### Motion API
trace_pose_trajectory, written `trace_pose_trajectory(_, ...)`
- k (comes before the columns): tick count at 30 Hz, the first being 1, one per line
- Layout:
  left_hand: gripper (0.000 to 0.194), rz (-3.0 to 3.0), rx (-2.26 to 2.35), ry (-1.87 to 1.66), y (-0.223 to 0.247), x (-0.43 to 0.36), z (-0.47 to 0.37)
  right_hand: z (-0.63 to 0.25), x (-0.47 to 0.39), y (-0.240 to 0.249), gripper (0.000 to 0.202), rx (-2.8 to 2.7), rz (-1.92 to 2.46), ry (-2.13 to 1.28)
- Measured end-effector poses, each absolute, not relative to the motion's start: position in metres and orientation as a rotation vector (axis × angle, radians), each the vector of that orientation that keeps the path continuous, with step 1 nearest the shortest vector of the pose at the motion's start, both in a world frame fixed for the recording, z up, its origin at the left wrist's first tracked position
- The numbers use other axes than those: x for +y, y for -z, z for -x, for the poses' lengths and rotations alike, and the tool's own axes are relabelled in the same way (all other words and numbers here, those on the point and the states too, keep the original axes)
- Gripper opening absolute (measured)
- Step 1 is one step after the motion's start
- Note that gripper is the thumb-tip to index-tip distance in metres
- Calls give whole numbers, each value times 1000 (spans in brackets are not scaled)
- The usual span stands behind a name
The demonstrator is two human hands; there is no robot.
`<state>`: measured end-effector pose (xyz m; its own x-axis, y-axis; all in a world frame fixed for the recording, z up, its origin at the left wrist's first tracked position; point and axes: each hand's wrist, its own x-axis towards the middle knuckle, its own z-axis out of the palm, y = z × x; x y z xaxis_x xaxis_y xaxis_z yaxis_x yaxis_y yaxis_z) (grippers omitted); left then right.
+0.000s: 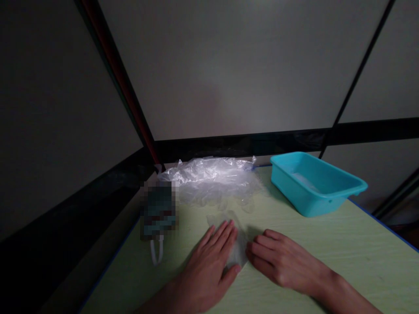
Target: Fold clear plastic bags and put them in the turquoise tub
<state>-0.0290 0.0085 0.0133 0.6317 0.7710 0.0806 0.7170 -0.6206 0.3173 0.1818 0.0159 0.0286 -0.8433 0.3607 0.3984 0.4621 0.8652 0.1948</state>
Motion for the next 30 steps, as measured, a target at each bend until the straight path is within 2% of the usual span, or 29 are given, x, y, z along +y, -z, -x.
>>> trace_pose_trajectory(9, 59, -2597, 1192, -353, -11, 9, 30, -186, 22, -18, 34, -2762, 681, 283)
trace_pose_trajectory(14, 58, -2585, 1138, -491, -17, 9, 26, -184, 18, -23, 27, -2726, 641, 187)
trace_pose_trajectory(19, 26, -2353, 1238, -703, -24, 9, 18, -185, 17, -27, 25, -2755, 679, 43)
trace_pose_trajectory(21, 19, -2259, 1261, -767, -23, 11, 16, -187, 18, -26, 24, -2775, 725, -24)
trace_pose_trajectory(30, 21, -1752, 1302, -1003, -11, 26, 16, -189, 20, -28, 25, -2660, 948, -407)
